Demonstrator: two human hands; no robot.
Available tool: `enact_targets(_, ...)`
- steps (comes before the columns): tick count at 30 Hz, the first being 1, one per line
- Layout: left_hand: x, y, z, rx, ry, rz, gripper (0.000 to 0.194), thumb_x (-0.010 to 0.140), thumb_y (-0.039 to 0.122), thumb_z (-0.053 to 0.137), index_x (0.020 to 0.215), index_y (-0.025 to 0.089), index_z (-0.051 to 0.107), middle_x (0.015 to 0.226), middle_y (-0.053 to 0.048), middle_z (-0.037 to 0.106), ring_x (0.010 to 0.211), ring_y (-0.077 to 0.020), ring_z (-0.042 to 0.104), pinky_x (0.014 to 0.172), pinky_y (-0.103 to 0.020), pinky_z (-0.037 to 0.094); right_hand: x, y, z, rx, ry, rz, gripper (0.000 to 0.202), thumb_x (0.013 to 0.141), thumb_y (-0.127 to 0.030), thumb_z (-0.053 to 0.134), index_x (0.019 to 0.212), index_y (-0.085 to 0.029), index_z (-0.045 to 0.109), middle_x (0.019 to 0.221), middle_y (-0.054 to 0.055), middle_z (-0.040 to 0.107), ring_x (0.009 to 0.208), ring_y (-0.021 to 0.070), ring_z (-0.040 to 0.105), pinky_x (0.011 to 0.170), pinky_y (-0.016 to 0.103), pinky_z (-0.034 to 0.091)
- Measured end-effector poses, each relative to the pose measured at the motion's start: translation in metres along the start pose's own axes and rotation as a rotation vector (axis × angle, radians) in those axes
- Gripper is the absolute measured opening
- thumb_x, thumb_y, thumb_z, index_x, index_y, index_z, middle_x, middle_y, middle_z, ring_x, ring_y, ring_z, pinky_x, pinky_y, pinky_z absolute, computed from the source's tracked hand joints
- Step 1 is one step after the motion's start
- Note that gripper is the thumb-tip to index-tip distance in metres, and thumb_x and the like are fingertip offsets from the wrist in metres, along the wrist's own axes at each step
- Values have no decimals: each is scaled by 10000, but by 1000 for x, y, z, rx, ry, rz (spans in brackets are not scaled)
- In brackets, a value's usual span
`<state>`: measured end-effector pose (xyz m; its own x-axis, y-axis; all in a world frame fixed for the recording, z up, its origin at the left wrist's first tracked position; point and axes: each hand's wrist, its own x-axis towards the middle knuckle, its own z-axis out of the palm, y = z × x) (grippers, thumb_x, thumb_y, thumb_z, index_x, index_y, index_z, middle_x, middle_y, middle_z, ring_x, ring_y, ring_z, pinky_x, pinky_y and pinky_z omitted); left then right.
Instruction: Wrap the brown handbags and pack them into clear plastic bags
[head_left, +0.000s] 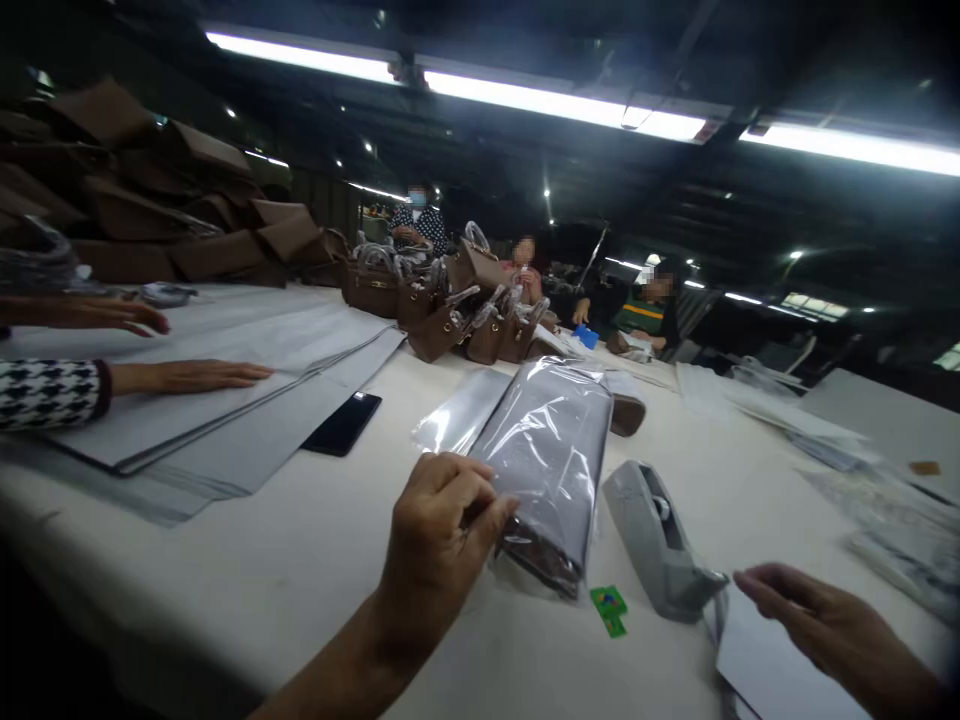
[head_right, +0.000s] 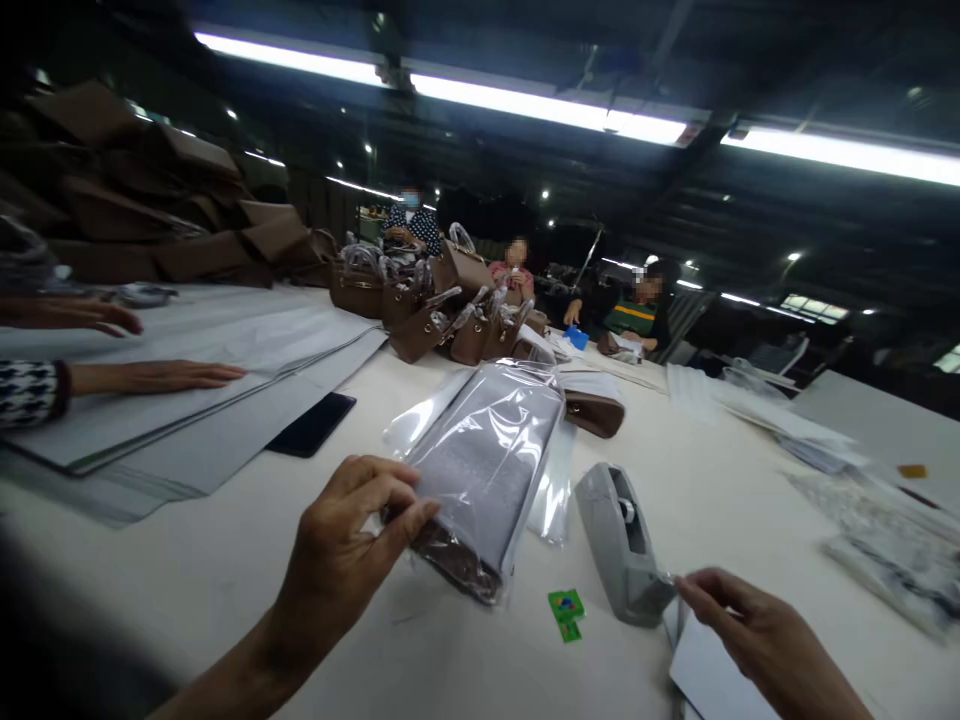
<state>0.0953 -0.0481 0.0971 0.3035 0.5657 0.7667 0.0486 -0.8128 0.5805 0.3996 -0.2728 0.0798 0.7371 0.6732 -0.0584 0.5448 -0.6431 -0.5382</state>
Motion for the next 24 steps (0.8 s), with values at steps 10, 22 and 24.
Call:
enact_targets(10, -3, 5, 3, -30, 7, -15, 148, 761, 150, 627, 632, 153, 555, 785, -30, 575, 839, -164, 515, 749, -311, 441, -52, -250, 1, -152, -485, -656, 339, 818, -486, 479, 687, -192, 588, 585, -28, 500, 519, 77, 416, 459, 193, 310)
enact_targets(22, -4, -7, 2, -21, -29, -8, 126, 792, 188, 586, 670, 161, 576, 818, -53, 589, 809, -186, 493, 738, -355, 444, -14, -247, 36, -506, 93, -667, 568, 564, -544, 700, 1004, -240, 510, 773, 6, 616, 588, 170, 543, 499, 256, 343)
enact_targets(24, -5, -8, 1, -30, -34, -8, 135, 792, 180, 584, 660, 160, 568, 820, -52, 591, 819, -189, 498, 743, -357, 442, -6, -240, 31, -464, 115, -679, 647, 531, -608, 687, 1028, -236, 505, 906, 38, 599, 684, 192, 564, 539, 270, 383)
